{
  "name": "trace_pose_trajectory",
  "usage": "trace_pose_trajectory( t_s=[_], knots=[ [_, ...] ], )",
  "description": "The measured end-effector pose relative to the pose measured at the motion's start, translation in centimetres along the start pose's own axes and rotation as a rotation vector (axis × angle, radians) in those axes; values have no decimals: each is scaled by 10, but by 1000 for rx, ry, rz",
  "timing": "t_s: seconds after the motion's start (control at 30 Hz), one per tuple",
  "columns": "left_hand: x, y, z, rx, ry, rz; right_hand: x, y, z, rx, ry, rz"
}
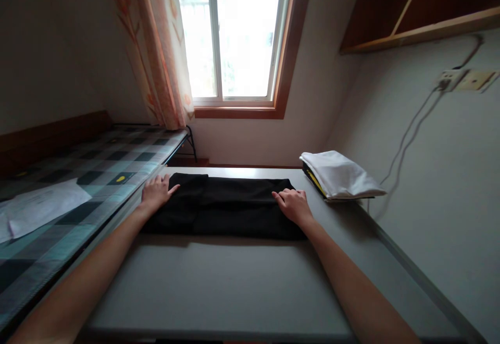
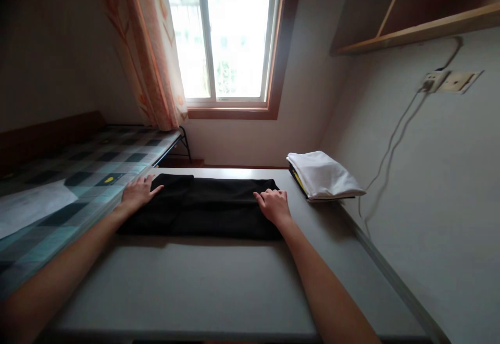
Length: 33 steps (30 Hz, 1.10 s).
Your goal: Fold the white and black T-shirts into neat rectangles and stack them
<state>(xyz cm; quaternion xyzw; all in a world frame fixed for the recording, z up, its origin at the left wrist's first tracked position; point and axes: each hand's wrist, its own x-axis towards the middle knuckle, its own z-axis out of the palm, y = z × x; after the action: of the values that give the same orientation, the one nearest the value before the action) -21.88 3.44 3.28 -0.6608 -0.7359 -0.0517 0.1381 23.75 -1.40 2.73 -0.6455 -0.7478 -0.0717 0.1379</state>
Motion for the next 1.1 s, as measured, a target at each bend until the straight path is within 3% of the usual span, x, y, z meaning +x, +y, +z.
trace_pose_trajectory(
  t_s=[0.1,0.23,0.33,0.43,0.6,0.77,0.87,1.0,1.1],
  knots=[
    [0,15,2,-152,109,171,-1,-1,4,22,23,9],
    [-4,59,3,-394,60,325,-2,-2,7,34,50,-6],
    [-9,90,5,-409,2,376,-1,3,10,60,55,-33],
    [-15,107,10,-352,-70,354,0,14,18,101,69,-40],
    [-19,108,14,-307,-118,351,5,39,40,282,78,-20],
    [-18,98,10,-298,-165,382,14,64,55,534,234,101],
    [-20,96,9,-289,-147,367,17,74,60,626,245,171],
    [-30,103,8,-297,-56,352,19,80,67,588,273,196],
    [-41,112,6,-313,-7,455,18,78,69,517,301,207]
  ],
)
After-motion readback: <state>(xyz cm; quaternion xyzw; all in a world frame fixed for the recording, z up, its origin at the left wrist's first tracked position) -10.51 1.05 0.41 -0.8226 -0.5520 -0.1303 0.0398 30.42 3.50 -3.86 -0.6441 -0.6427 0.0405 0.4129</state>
